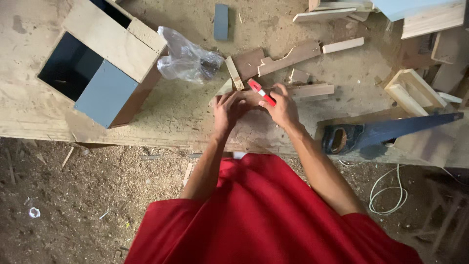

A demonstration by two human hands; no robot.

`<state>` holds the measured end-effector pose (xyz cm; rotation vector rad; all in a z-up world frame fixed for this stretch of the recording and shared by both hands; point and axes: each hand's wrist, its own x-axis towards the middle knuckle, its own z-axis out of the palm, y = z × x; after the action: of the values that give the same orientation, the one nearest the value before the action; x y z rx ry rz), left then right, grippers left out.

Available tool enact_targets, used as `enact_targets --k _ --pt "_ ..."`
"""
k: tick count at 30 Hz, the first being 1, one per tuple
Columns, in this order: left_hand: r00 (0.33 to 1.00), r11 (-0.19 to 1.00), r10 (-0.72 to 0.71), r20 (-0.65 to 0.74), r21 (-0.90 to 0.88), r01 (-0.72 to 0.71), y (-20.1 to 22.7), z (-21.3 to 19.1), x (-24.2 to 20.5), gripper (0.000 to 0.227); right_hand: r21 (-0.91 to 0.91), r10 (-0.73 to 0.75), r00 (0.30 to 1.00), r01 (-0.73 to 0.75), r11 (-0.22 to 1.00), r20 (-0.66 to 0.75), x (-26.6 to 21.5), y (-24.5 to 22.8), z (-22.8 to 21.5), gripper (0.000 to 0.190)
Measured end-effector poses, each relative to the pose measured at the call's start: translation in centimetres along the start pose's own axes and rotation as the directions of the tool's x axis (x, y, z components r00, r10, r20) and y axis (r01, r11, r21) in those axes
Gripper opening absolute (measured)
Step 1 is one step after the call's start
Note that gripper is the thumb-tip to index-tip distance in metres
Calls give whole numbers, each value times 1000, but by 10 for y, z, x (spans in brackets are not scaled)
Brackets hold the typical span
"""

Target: The person assembles small wooden boxes by hammering nails into wooden pieces. They repeatedly pick up nails, position them on the wood, and strike with a hammer to secure the pieces together.

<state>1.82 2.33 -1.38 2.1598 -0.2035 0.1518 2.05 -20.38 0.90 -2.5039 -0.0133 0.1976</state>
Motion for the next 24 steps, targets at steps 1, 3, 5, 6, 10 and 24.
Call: enact_targets --k 1,3,5,6,10,24 --pt "1000 1000 14 21 15 -14 -2 -1 -3 51 -1 1 1000 -1 1000 9 -2 1 1 40" --pt "997 998 48 59 35 -50 -8 -3 -7 65 -6 -45 999 45 999 -22 -3 4 2 39" --pt "992 995 89 90 46 -94 -14 -4 -4 73 -13 -48 999 48 999 -7 2 6 1 41" --pt "990 994 87 107 52 -93 -18 -4 0 71 -18 -27 999 28 999 22 7 7 0 42" --pt "988 998 63 140 0 -64 -26 -2 -6 65 -26 -26 999 27 999 37 3 6 -1 44" --pt "976 993 -108 -191 29 116 5 20 -13 25 15 -52 999 52 999 6 1 15 9 41"
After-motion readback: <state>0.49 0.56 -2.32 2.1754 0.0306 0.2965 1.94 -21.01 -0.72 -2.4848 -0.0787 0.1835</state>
